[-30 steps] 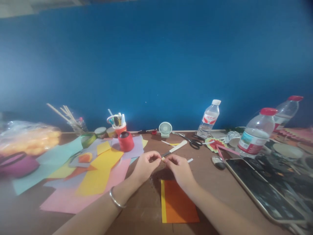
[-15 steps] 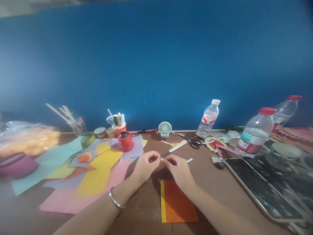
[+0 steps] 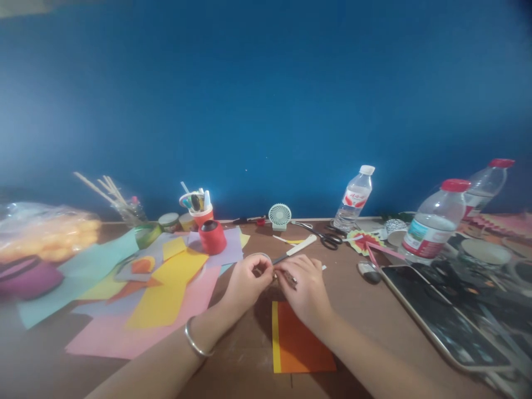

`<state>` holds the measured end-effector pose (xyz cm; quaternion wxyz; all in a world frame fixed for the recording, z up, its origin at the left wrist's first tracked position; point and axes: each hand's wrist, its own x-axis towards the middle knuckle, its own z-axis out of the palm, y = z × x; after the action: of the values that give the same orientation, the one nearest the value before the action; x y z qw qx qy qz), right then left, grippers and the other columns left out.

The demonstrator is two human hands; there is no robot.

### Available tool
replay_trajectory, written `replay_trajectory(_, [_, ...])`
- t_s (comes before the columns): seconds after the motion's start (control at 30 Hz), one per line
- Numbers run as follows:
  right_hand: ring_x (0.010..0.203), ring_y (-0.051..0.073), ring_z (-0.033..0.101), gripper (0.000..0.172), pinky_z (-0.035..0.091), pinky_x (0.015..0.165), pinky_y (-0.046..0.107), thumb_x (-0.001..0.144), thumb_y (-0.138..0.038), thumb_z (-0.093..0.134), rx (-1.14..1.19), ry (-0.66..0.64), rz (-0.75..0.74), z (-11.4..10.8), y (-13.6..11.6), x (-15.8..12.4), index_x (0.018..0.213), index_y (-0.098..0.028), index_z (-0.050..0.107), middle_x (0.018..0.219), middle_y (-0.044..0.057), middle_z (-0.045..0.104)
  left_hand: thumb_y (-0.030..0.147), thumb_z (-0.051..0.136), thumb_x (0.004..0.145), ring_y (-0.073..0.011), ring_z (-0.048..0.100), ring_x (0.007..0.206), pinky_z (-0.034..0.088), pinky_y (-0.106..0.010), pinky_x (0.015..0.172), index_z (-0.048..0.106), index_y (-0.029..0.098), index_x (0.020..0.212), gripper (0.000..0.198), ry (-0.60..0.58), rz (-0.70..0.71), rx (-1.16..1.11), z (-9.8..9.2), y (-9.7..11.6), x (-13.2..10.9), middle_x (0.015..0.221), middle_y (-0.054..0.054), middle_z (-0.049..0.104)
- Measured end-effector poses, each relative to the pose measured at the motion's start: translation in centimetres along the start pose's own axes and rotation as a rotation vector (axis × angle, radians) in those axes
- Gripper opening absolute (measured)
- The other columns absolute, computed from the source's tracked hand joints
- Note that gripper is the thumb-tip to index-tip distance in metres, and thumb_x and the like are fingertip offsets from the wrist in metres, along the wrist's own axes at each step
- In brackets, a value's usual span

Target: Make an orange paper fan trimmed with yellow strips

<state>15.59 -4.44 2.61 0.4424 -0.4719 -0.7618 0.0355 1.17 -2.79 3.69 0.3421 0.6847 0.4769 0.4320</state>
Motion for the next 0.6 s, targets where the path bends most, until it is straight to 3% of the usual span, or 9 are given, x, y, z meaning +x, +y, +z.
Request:
replay_trajectory(0.33, [0.074, 0.019, 0.052, 0.013, 0.032, 0.069, 0.029, 0.076, -0.018, 0.053, 0.241, -0.017, 0.174, -0.1, 0.1, 0.3, 0.066, -0.02, 0.061, 0.069, 0.002, 0.062, 0.015, 0.053, 0.068, -0.012, 0.045, 0.059, 0.035, -0.023, 0.056, 0.054, 0.018, 0.062, 0.006, 0.001, 0.034, 0.012, 0.0, 0.7, -0.4, 0.062, 0.003, 0.051])
replay_trajectory(0.5, [0.059, 0.015, 0.049, 0.009, 0.035, 0.057, 0.025, 0.066, -0.019, 0.06, 0.703, 0.081, 0.513, 0.5, 0.3, 0.5, 0.057, -0.018, 0.059, 0.059, -0.001, 0.057, 0.013, 0.052, 0.064, -0.0114, 0.046, 0.06, 0.036, -0.022, 0.058, 0.053, 0.017, 0.059, 0.006, 0.017, -0.049, -0.154, 0.1, 0.5, 0.1, 0.06, 0.003, 0.052])
replay_trajectory(0.6, [0.05, 0.011, 0.046, 0.011, 0.035, 0.05, 0.022, 0.065, -0.024, 0.06, 0.874, 0.202, 0.669, 1.1, 1.1, 0.6, 0.058, -0.017, 0.057, 0.053, -0.003, 0.053, 0.014, 0.051, 0.065, -0.0087, 0.043, 0.05, 0.035, -0.02, 0.05, 0.052, 0.017, 0.062, 0.004, 0.058, -0.152, -0.319, 0.1, 0.1, 0.4, 0.054, 0.005, 0.049])
